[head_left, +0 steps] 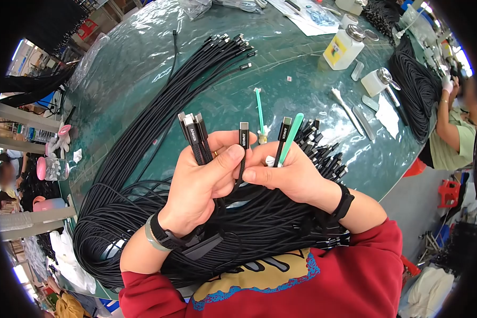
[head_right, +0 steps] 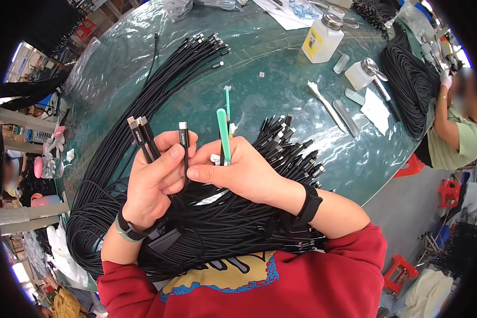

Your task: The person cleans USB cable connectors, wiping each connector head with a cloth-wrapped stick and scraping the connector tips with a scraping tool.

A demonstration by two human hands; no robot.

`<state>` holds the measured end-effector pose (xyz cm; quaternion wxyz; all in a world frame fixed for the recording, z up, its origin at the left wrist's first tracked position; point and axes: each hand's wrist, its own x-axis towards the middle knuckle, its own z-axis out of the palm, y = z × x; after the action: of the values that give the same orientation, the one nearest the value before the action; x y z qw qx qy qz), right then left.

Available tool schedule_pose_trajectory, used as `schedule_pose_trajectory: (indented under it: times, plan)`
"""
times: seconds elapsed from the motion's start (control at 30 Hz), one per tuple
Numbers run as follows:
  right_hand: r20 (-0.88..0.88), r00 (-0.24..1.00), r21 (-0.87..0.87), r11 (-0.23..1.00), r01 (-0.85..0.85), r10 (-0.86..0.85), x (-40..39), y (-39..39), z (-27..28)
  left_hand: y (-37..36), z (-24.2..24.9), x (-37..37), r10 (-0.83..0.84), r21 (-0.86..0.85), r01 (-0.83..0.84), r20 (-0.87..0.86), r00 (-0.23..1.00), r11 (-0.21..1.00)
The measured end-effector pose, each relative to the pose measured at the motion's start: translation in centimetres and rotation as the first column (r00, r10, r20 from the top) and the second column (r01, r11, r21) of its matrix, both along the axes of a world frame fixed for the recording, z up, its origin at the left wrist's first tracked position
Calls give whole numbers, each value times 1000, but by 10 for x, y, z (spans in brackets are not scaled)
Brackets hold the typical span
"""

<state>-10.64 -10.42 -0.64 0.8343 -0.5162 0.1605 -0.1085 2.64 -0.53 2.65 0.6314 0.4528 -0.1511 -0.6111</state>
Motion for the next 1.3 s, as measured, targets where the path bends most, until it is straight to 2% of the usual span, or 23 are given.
schedule_pose_trajectory:
  times: [0.07, 0.17, 0.3, 0.47, 0.57, 0.7, 0.83, 1.0, 1.1, 1.23, 1.27, 1.3]
  plan:
    - [-5, 1000, 0, 1000, 12, -12, 0, 1, -1, 0, 1, -1, -3, -8, 3, -21, 1000, 1000]
    - [28, 999, 8, 999, 43, -43, 1, 3, -2, -2, 2, -8, 32, -4, -32, 265, 964, 999]
    - [-8, 999, -40, 998, 40, -40, 1, 3, -1, 0, -3, -9, 97, -29, -93, 360, 928, 995]
    - [-60, 998, -30, 1000, -5, 3, 0, 1, 1, 1, -2, -5, 104, 30, -121, 338, 935, 992]
    - [44, 994, 94, 990, -104, 101, 1, 1, -2, 1, -6, 0, 63, 40, -70, 154, 986, 997]
    - [-64, 997, -9, 999, -45, 44, 0, 2, 4, 1, -3, -1, 21, 11, -22, 84, 996, 1000]
    - [46, 999, -34, 999, 16, -15, 4, 5, -9, 1, -5, 2, -16, -20, 17, 34, 999, 1000]
    - [98, 995, -74, 997, 23, -16, 6, 4, -12, 1, -6, -2, 20, -23, -18, 78, 997, 1000]
    - [-18, 1000, 12, 1000, 18, -18, 5, 4, 2, 0, -5, -4, 60, -2, -60, 118, 991, 998]
    - [-26, 999, 12, 999, 39, -39, 4, 3, -8, 0, -8, -3, 35, -25, -31, 168, 985, 999]
    - [-26, 999, 11, 999, 38, -38, 5, 3, -7, 0, -10, -2, 36, -26, -32, 169, 985, 999]
    - [-25, 999, 22, 999, 43, -42, 6, 3, -7, -1, -13, 0, 3, -73, 3, 91, 996, 997]
